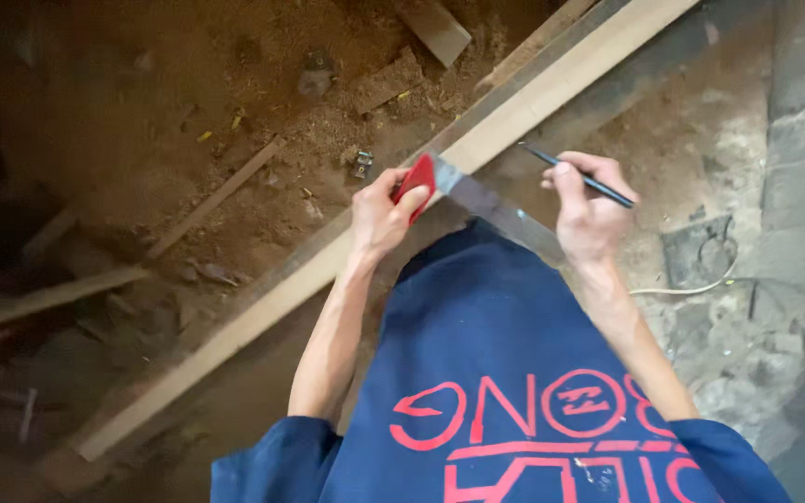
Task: The person uses a metal ruler and a red square to measure and mark a long wooden plank with a black pen. They repeatedly reposition the ruler along the plank and draw straight lines at measured intervals.
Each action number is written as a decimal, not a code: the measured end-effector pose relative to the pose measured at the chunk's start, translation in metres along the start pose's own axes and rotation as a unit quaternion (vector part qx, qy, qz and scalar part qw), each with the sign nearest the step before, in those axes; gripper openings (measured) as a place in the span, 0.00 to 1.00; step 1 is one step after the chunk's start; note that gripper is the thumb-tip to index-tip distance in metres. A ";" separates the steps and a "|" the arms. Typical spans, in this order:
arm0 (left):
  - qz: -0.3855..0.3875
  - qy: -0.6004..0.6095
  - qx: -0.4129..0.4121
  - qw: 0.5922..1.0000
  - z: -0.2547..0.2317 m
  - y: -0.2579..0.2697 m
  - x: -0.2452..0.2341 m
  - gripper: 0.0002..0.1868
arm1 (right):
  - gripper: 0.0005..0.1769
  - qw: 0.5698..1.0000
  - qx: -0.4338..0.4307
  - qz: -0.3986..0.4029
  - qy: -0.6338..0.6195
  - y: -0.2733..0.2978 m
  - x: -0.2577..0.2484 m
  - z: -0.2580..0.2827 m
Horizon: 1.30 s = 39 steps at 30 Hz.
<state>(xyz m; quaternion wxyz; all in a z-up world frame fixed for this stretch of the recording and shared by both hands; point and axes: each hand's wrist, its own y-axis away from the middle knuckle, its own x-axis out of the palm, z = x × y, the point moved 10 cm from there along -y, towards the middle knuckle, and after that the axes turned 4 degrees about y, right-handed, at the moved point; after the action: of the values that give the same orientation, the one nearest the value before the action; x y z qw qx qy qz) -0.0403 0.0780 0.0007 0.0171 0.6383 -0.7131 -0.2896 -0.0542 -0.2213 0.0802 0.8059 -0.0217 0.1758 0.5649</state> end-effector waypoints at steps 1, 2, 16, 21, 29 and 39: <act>-0.015 0.020 -0.014 1.000 0.011 0.019 -0.006 0.19 | 0.08 1.000 0.000 0.016 -0.007 0.010 0.006 0.002; -0.034 0.038 -0.030 0.998 0.022 0.036 -0.013 0.18 | 0.08 0.999 0.001 0.037 -0.017 0.018 0.015 0.005; -0.114 0.037 -0.054 0.991 0.101 0.134 -0.115 0.21 | 0.09 0.988 0.009 0.144 -0.054 0.128 0.099 0.014; -0.088 0.067 -0.034 0.993 0.147 0.128 -0.166 0.22 | 0.08 0.990 0.026 0.115 -0.071 0.167 0.152 -0.004; 0.027 0.091 -0.085 0.992 0.238 0.120 -0.246 0.21 | 0.07 0.998 -0.004 0.011 -0.062 0.240 0.239 -0.013; 0.126 0.103 -0.067 0.984 0.268 0.112 -0.252 0.22 | 0.08 1.000 -0.024 -0.001 0.005 0.301 0.261 -0.034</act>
<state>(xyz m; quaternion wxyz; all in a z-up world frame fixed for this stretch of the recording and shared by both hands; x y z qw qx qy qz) -0.2007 0.4168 -0.0867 0.1692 0.5667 -0.7616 -0.2650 -0.2615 0.1149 0.0174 0.8050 -0.0439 0.1664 0.5677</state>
